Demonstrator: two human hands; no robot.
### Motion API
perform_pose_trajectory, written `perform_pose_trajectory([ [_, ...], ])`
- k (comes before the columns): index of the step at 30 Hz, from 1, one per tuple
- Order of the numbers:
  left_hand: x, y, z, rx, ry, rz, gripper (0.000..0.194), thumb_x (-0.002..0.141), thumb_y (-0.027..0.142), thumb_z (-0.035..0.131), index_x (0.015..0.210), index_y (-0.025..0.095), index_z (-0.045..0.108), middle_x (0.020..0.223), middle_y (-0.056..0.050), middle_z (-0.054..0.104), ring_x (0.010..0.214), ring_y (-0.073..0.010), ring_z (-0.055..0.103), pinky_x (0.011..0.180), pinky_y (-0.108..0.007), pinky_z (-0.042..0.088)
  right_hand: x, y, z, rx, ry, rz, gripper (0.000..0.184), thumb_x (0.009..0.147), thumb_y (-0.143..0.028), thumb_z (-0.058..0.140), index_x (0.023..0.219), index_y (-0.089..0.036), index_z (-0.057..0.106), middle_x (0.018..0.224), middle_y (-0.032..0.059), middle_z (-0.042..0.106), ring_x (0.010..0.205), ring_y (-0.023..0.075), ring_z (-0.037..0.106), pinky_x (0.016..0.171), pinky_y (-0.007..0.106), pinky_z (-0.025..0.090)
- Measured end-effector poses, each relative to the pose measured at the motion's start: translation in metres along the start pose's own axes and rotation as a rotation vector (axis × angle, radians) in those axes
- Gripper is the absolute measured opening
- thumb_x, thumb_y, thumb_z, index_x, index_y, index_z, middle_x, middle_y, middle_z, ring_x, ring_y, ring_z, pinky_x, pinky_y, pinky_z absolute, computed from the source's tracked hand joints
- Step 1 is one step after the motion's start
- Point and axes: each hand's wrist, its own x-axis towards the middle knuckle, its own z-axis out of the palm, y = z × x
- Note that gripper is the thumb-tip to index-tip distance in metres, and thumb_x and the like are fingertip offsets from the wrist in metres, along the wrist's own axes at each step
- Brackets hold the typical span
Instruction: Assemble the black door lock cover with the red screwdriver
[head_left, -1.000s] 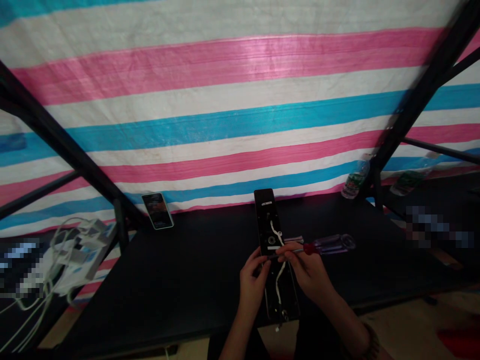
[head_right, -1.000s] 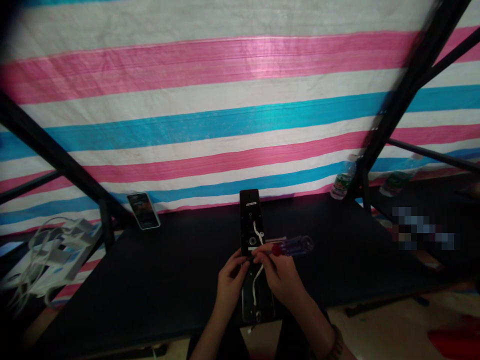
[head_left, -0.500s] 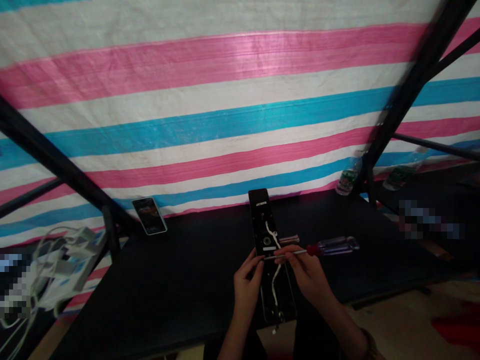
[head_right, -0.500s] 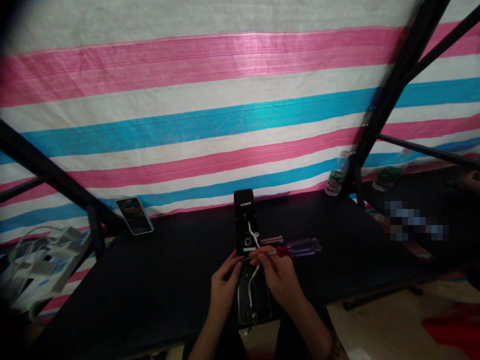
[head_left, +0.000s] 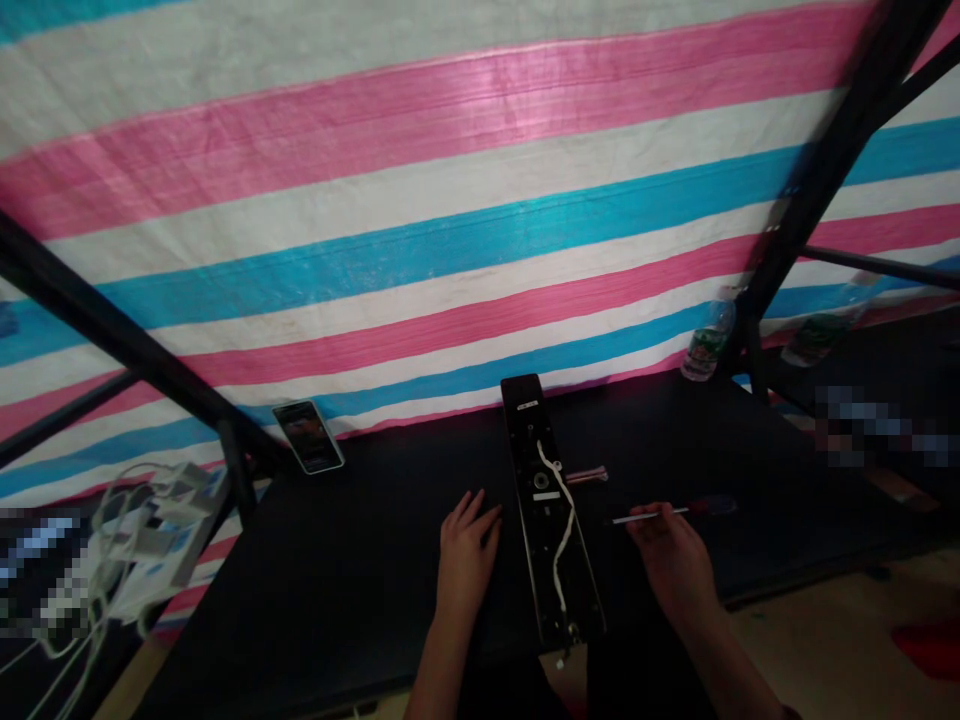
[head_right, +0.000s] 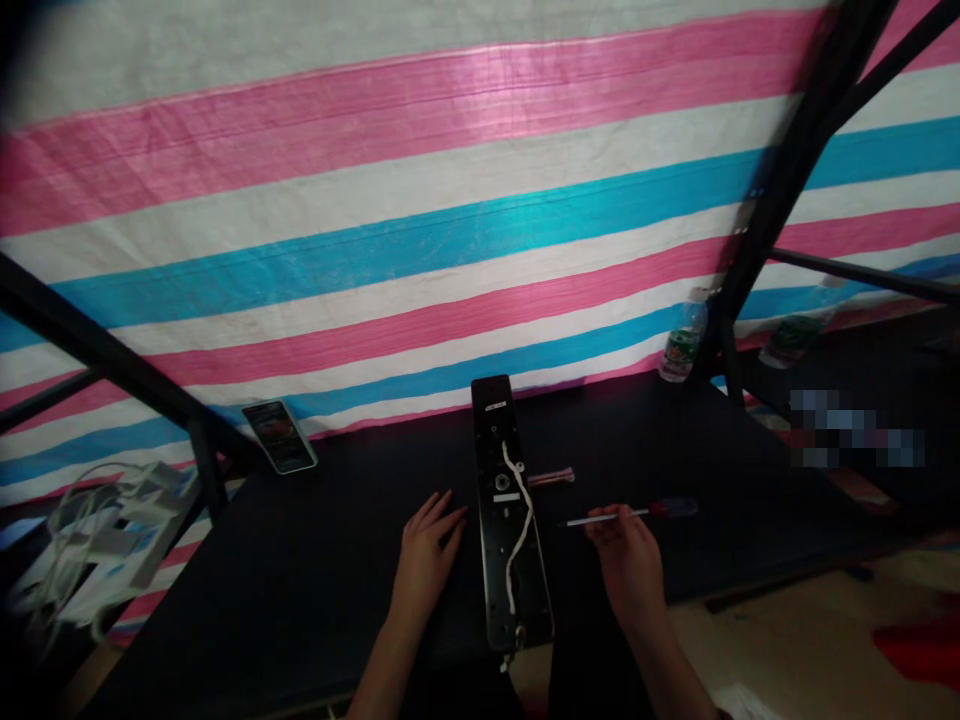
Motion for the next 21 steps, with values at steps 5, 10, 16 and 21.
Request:
perform_pose_trajectory([
  [5,0.002,-0.007,0.002,-0.025,0.01,-0.015,0.028,0.088,0.029,0.062,0.113,0.025,0.076,0.13,-0.01,0.07,0.131,-0.0338,0.058,0.107,-0.059,0.045,0.0,0.001,0.002,0.024,-0.01,0.046,0.028,0.063,-0.037,0.09,0.076,-0.021,0.071,0.074,-0.0007,0.071,0.065,0.0153,0.068,0.06,0.028,0.059],
  [10,-0.016,0.02,0.005,-0.156,0.201,-0.179,0.043,0.094,0.035,0.054,0.134,0.021,0.063,0.134,-0.013,0.067,0.124,-0.0309,0.063,0.111,-0.056,0.043,-0.004,0.003,0.006,-0.089,-0.07,-0.005,0.03,0.07,-0.044,0.086,0.078,-0.02,0.069,0.074,-0.0007,0.071,0.063,0.0142,0.067,0.059,0.026,0.058],
  [16,-0.057,0.069,0.028,-0.354,0.053,-0.115,0.051,0.097,0.036,0.05,0.147,0.025,0.051,0.147,-0.011,0.057,0.134,-0.0295,0.055,0.109,-0.053,0.047,0.002,-0.012,0.032,-0.235,-0.153,-0.207,0.029,0.088,-0.048,0.07,0.09,-0.02,0.064,0.08,0.002,0.072,0.067,0.017,0.072,0.06,0.028,0.056],
  [21,-0.057,0.064,0.03,-0.335,-0.028,-0.059,0.05,0.099,0.034,0.046,0.149,0.029,0.049,0.147,-0.008,0.058,0.135,-0.0284,0.054,0.111,-0.053,0.046,0.028,-0.054,0.107,-0.634,-0.424,-0.641,0.03,0.099,-0.049,0.053,0.095,-0.02,0.061,0.086,0.005,0.072,0.072,0.0192,0.072,0.068,0.033,0.057],
])
